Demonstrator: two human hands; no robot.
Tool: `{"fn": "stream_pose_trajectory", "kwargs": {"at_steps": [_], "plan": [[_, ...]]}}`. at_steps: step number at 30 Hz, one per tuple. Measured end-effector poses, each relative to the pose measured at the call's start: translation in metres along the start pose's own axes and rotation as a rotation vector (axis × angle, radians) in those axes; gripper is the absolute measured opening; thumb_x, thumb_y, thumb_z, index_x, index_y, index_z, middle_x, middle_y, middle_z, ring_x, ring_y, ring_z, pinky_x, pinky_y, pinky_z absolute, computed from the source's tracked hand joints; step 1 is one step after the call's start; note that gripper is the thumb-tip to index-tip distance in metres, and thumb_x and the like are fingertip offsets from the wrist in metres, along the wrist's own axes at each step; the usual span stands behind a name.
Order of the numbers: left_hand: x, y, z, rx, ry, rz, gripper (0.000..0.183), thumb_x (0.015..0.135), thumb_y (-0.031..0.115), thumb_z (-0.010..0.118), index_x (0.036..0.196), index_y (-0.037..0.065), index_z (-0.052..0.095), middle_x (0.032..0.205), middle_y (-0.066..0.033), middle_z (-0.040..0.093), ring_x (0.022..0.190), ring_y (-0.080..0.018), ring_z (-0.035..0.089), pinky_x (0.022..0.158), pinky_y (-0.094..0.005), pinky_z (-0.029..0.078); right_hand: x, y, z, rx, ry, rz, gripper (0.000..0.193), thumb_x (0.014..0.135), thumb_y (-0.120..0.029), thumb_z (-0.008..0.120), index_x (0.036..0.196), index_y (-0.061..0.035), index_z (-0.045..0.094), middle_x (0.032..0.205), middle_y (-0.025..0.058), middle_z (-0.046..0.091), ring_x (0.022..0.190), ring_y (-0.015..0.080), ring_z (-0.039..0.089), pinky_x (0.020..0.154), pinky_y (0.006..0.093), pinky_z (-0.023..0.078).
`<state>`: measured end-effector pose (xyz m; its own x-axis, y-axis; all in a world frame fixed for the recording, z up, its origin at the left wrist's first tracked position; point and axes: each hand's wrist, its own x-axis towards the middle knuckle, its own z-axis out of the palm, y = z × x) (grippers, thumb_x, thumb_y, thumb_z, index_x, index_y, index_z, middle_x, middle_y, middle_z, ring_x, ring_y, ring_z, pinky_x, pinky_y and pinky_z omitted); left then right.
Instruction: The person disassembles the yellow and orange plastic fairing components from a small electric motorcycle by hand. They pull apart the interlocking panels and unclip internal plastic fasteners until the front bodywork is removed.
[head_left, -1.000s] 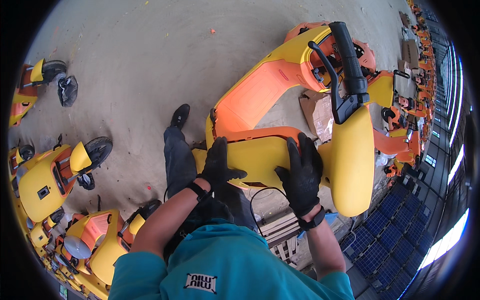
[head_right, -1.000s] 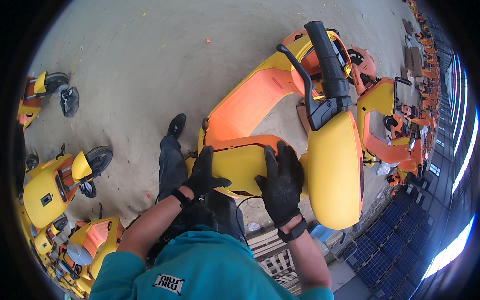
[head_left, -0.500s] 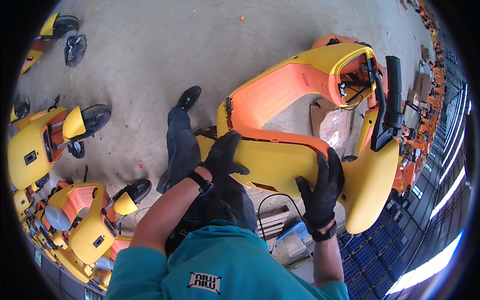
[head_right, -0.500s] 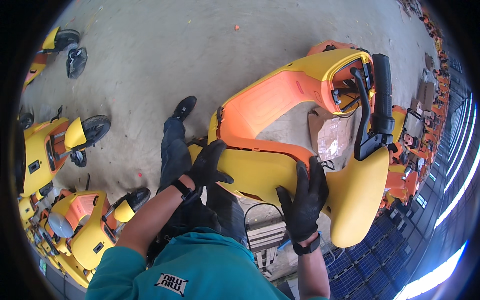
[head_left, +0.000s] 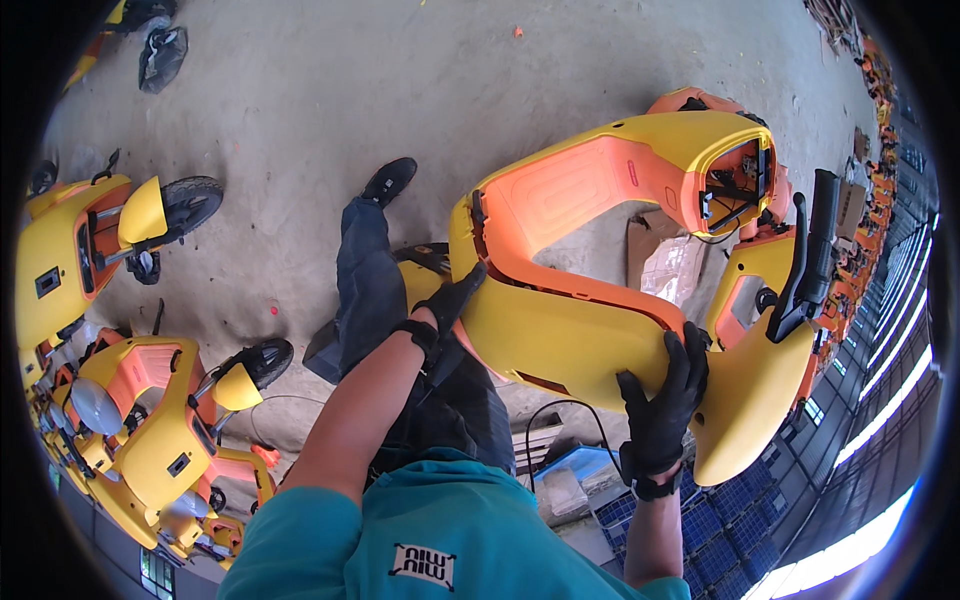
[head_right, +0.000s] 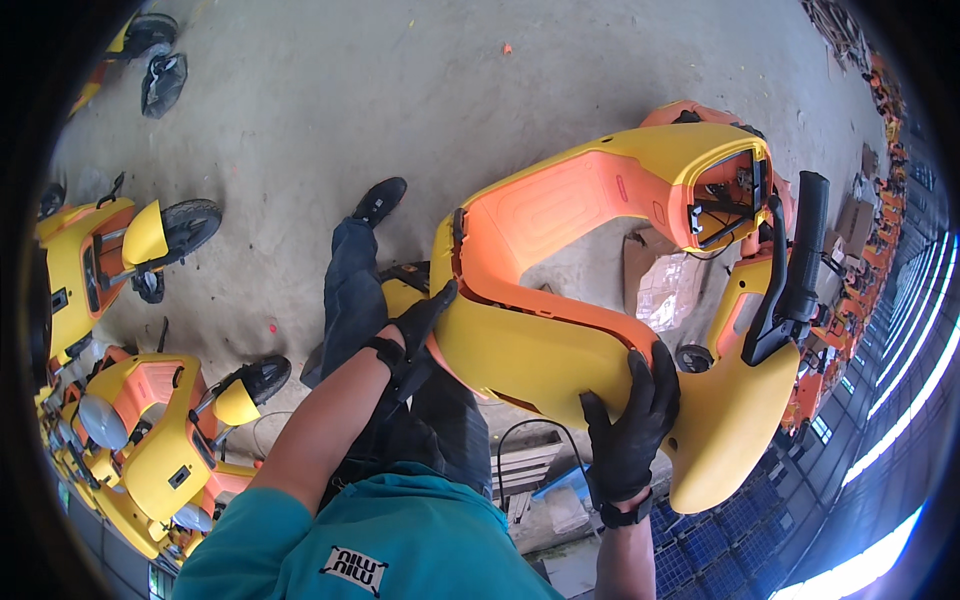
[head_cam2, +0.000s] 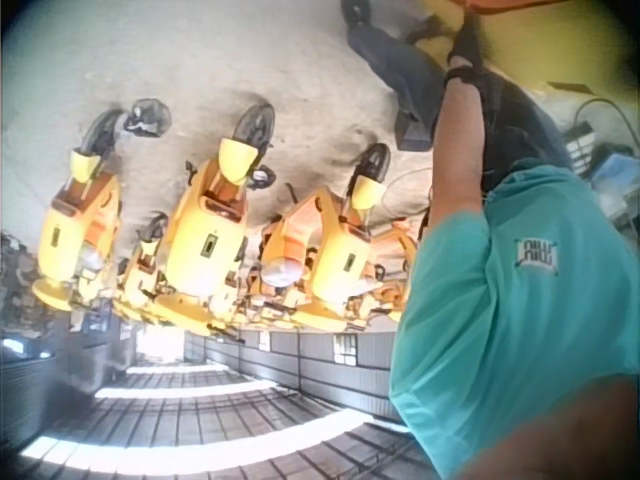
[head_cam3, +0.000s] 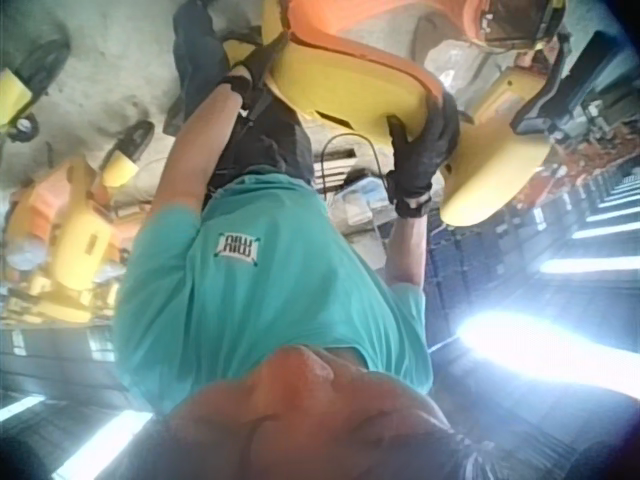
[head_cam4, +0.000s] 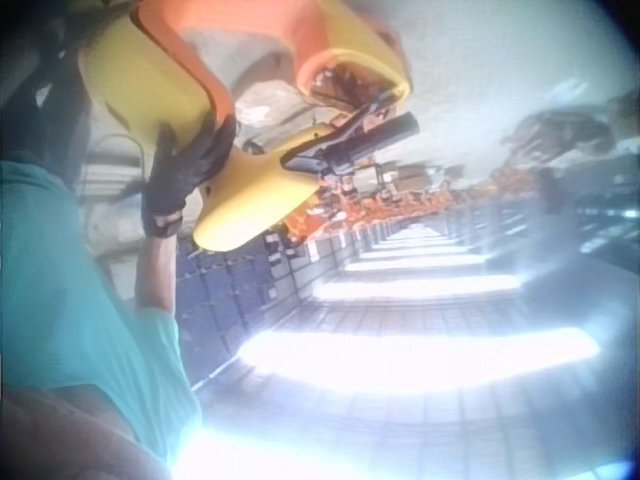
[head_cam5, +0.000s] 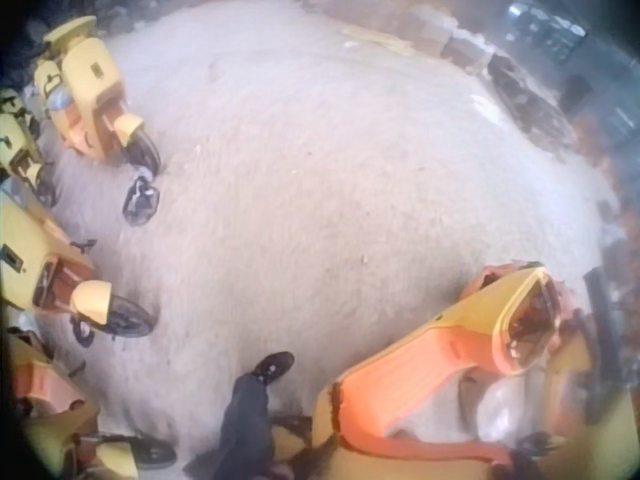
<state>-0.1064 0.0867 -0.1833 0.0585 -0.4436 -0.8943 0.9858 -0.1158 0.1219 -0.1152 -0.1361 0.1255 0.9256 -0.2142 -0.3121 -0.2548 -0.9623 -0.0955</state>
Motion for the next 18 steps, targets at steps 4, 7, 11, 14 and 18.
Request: {"fn": "stream_pose_trajectory", "kwargs": {"at_steps": [4,7,11,14,18], "plan": [[0.005,0.003,0.000,-0.208,-0.136,0.054,0.062,0.099,0.051,0.054,0.141,0.006,0.051,0.136,-0.0101,0.059,0.121,-0.0220,0.056,0.104,-0.0340,0.043,0.002,-0.002,-0.002,0.010,-0.013,0.008,0.067,0.078,-0.020,0.079,0.136,-0.0052,0.048,0.148,0.0212,0.043,0.133,0.0426,0.042,0.109,0.0526,0.034],[0.010,-0.006,-0.009,-0.417,-0.069,-0.086,0.060,0.099,0.047,0.056,0.140,0.003,0.051,0.136,-0.0113,0.059,0.122,-0.0222,0.055,0.106,-0.0342,0.042,0.004,-0.003,-0.003,0.023,-0.022,0.009,0.062,0.081,-0.020,0.076,0.135,-0.0043,0.049,0.147,0.0220,0.044,0.132,0.0428,0.043,0.109,0.0523,0.034],[0.002,-0.008,-0.004,-0.439,-0.050,-0.063,0.059,0.099,0.043,0.058,0.139,0.001,0.051,0.136,-0.0126,0.058,0.122,-0.0228,0.055,0.106,-0.0344,0.042,0.004,0.002,-0.003,0.024,0.003,0.007,0.056,0.083,-0.019,0.073,0.133,-0.0030,0.051,0.145,0.0228,0.045,0.131,0.0428,0.044,0.109,0.0519,0.035],[0.004,-0.019,-0.010,-0.372,-0.043,-0.049,0.057,0.098,0.040,0.060,0.138,0.001,0.052,0.137,-0.0129,0.058,0.122,-0.0229,0.055,0.106,-0.0345,0.043,0.005,-0.001,-0.003,0.030,0.014,0.022,0.052,0.085,-0.018,0.070,0.130,-0.0015,0.052,0.143,0.0237,0.047,0.130,0.0429,0.045,0.108,0.0517,0.036],[0.006,-0.015,-0.007,-0.440,-0.112,-0.014,0.055,0.097,0.040,0.061,0.136,0.001,0.054,0.131,-0.0120,0.062,0.115,-0.0231,0.059,0.101,-0.0343,0.046,0.007,-0.003,-0.003,0.034,0.020,0.023,0.049,0.085,-0.017,0.069,0.129,-0.0006,0.053,0.142,0.0234,0.048,0.130,0.0427,0.046,0.107,0.0517,0.037]]}}
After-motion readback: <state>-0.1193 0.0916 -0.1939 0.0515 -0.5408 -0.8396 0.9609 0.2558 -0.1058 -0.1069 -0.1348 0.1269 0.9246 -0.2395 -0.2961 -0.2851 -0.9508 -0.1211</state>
